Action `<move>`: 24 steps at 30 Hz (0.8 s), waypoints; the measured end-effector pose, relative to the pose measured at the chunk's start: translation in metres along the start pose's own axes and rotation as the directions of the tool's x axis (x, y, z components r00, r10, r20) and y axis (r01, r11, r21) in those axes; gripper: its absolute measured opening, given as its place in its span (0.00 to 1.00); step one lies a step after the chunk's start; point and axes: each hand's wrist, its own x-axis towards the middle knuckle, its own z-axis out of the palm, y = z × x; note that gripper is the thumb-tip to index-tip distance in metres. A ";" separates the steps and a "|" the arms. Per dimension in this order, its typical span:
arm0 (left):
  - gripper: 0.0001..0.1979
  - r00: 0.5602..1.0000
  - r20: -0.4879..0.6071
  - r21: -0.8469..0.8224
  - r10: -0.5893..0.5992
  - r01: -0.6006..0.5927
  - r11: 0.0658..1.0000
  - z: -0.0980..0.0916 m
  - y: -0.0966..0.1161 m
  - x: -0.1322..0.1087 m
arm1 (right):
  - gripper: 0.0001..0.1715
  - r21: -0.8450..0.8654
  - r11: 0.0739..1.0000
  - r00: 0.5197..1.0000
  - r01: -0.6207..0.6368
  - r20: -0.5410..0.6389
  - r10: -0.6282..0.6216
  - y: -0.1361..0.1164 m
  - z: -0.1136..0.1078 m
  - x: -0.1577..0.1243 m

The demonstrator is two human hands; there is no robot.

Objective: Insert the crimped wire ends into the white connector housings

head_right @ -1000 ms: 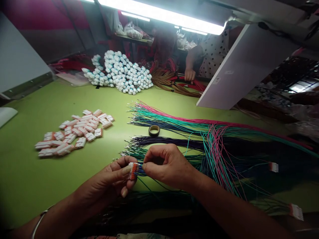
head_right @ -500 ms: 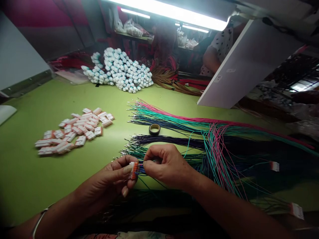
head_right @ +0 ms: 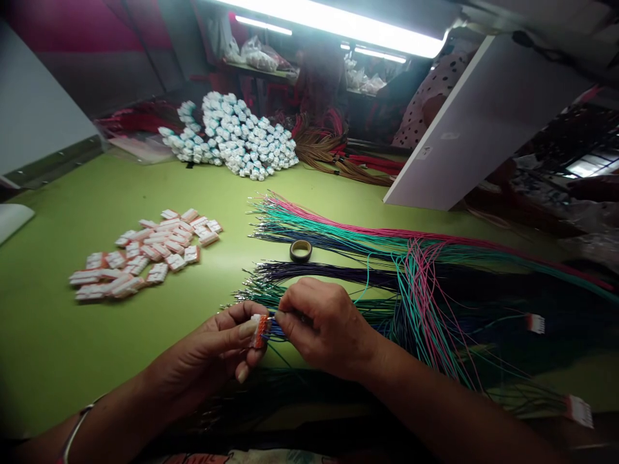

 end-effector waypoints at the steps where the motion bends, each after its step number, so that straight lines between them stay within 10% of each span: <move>1: 0.04 1.000 -0.001 -0.002 0.000 0.000 1.000 0.000 0.000 0.000 | 0.08 0.006 1.000 1.000 -0.010 -0.009 0.010 0.000 0.001 0.000; 24: 0.07 1.000 -0.011 0.082 0.021 -0.020 0.996 0.005 -0.002 -0.002 | 0.12 0.077 0.967 0.971 -0.241 0.021 0.240 -0.012 0.015 -0.005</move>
